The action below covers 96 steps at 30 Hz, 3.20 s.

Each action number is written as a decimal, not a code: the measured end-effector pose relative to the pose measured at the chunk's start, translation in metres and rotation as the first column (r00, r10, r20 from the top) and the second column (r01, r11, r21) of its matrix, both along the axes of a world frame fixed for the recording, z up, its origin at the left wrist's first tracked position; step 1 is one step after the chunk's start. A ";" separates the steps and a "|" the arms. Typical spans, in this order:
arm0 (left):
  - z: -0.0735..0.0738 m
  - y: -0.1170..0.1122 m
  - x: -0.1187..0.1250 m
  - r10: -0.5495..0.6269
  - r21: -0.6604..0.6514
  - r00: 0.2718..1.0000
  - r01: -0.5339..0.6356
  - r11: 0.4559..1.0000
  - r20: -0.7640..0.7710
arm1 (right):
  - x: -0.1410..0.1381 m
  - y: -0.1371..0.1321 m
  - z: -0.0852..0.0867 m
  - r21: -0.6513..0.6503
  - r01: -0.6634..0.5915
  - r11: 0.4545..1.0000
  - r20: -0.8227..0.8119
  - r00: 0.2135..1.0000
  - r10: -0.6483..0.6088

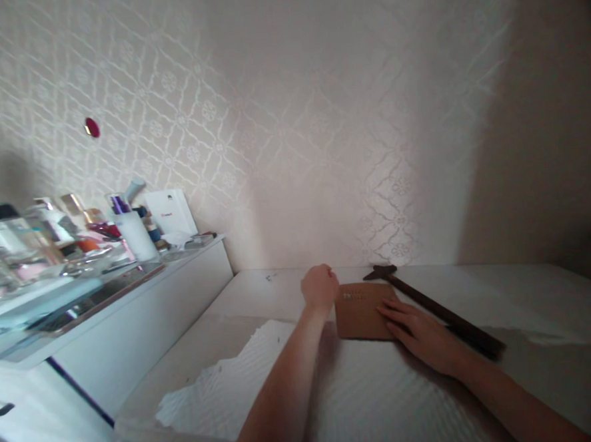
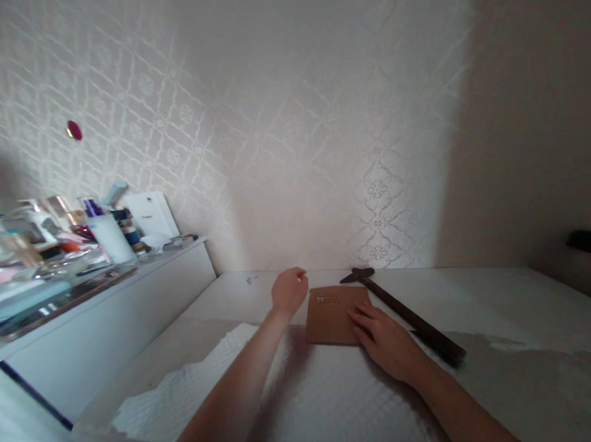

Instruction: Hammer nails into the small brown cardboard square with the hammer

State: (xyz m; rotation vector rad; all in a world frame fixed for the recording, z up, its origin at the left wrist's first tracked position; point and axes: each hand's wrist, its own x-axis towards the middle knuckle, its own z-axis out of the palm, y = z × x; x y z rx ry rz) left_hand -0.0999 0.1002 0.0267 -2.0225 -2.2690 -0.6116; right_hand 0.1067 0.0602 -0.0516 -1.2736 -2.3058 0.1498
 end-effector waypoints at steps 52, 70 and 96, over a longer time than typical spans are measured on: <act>-0.016 0.066 -0.056 0.039 0.016 0.999 -0.039 0.999 0.027 | -0.006 0.000 0.006 -0.056 -0.017 0.998 -0.182 0.983 0.006; -0.039 -0.007 0.013 -0.148 0.350 0.871 -0.029 0.936 0.468 | -0.005 0.007 0.005 -0.064 -0.026 0.998 -0.175 0.984 0.015; -0.052 0.008 0.007 -0.236 0.110 0.820 0.210 0.971 0.522 | -0.002 0.003 0.011 -0.096 -0.012 0.995 -0.188 0.982 -0.007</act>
